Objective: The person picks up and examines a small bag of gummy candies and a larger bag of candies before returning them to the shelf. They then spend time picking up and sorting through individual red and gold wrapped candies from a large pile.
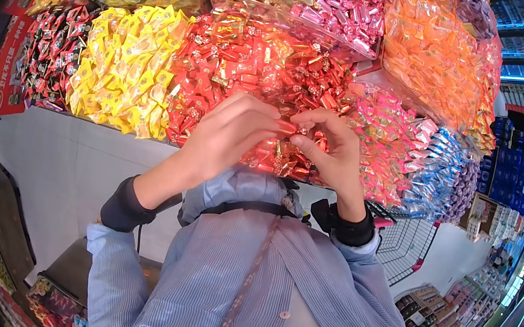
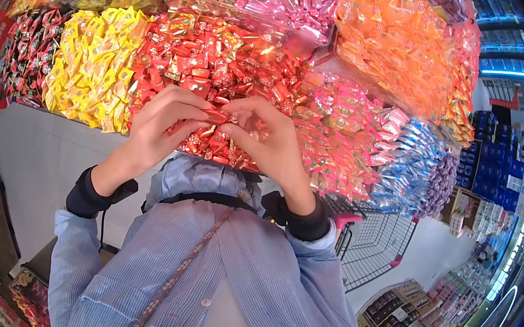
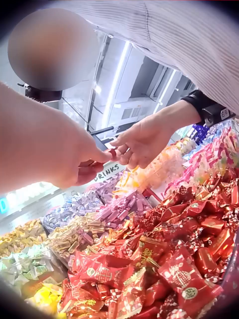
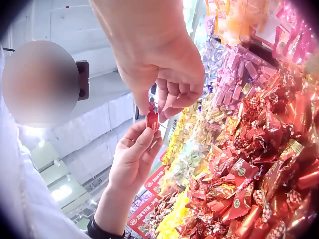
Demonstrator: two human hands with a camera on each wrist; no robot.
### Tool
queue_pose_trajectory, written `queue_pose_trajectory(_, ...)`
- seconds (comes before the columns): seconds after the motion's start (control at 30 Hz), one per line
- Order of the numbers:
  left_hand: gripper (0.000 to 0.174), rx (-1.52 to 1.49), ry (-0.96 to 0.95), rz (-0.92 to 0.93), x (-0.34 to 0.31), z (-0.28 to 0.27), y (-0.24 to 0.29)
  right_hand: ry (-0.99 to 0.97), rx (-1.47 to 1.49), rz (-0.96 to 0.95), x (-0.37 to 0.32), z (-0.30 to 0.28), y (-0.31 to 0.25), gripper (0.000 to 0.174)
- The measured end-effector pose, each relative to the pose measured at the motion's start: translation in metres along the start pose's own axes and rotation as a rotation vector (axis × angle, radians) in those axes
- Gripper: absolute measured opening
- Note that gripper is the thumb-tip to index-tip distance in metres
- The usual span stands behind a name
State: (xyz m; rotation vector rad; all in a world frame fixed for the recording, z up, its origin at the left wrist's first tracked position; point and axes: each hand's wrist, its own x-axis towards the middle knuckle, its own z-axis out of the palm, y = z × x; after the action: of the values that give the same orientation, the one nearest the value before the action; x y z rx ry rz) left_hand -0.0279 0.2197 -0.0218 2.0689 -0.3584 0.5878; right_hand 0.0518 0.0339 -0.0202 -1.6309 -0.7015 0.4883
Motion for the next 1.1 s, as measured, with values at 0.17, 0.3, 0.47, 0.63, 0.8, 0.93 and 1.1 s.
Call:
queue_pose_trajectory(0.17, 0.023, 0.018, 0.033, 0.081, -0.004, 0.001, -0.004, -0.018, -0.002, -0.055, 0.001, 0.000, 0.003, 0.022)
queue_pose_trajectory(0.3, 0.023, 0.020, 0.031, 0.055, -0.004, 0.001, -0.004, -0.009, -0.022, -0.050, 0.002, 0.000, 0.001, 0.022)
queue_pose_trajectory(0.47, 0.022, 0.004, -0.009, -0.023, -0.010, 0.006, -0.008, -0.008, -0.111, -0.014, 0.001, 0.003, 0.002, 0.021)
queue_pose_trajectory(0.63, 0.022, 0.023, -0.106, -0.094, -0.025, 0.014, -0.017, -0.087, -0.302, -0.044, -0.005, 0.006, 0.023, 0.021)
queue_pose_trajectory(0.8, 0.026, 0.141, -0.021, -0.237, -0.028, 0.004, -0.024, 0.321, -0.542, 0.109, 0.000, -0.025, 0.041, 0.021)
queue_pose_trajectory(0.93, 0.024, 0.227, 0.020, -0.291, -0.032, -0.008, -0.031, 0.447, -0.773, 0.129, 0.007, -0.047, 0.061, 0.019)
queue_pose_trajectory(1.1, 0.020, 0.212, 0.057, -0.407, -0.030, -0.017, -0.037, 0.394, -0.909, 0.081, 0.008, -0.045, 0.068, 0.023)
